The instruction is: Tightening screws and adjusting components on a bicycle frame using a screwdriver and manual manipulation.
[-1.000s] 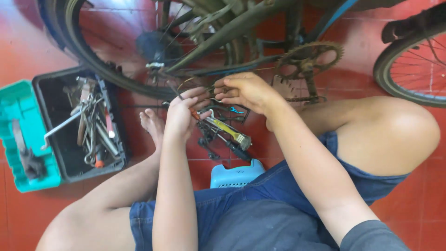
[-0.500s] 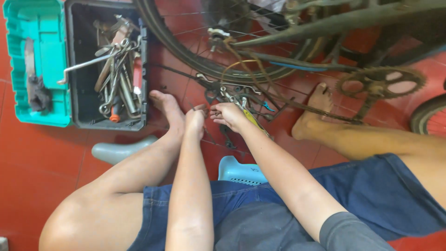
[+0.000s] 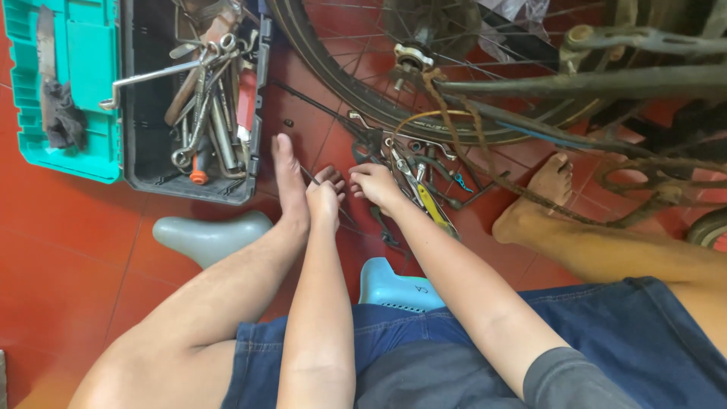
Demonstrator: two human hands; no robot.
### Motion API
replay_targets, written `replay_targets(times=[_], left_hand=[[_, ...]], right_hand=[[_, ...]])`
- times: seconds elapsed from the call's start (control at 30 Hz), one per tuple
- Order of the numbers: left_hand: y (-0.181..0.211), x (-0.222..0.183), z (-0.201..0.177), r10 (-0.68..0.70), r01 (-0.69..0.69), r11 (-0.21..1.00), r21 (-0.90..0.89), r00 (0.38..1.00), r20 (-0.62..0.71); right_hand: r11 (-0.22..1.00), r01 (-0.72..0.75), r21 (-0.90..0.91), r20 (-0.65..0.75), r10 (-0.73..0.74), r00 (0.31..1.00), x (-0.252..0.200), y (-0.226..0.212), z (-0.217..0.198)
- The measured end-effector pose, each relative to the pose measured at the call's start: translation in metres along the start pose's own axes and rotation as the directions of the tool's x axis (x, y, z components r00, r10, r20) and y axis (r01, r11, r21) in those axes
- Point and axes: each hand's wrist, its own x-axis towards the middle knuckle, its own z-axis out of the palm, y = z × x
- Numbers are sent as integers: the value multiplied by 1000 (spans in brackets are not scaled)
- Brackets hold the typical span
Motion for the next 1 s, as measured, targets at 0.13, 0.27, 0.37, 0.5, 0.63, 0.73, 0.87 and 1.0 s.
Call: replay_targets(times=[0.13, 0.27, 0.37, 0.5, 0.63, 0.73, 0.87, 1.0], left_hand=[[93, -55, 3, 192, -166, 980, 110, 934, -303], [62, 0, 4, 203, -213, 977, -11, 943, -263], [41, 33, 6, 239, -278, 944, -175, 947, -216], [39, 57, 8, 219, -264, 945, -193, 949, -227], [46, 45, 12, 322, -341, 938, -57, 923, -210], [39, 43, 14, 357, -366, 931, -4, 911, -209], [27, 22, -16, 420, -407, 907, 104, 881, -218], [-47, 53, -9, 192, -201, 979, -26, 961, -198]], right_hand=[[795, 223, -565, -47, -300, 953, 18, -41, 13], [703, 322, -634, 15, -406, 914, 46, -75, 47], [597, 380, -706, 50, -493, 868, 68, -91, 71], [523, 387, -759, 85, -510, 856, 68, -120, 98], [463, 364, -808, 121, -474, 872, 71, -110, 103], [444, 389, -807, 130, -509, 851, 79, -88, 89], [409, 377, -831, 115, -537, 836, 54, -58, 64], [567, 370, -736, 37, -511, 859, 22, -31, 36]])
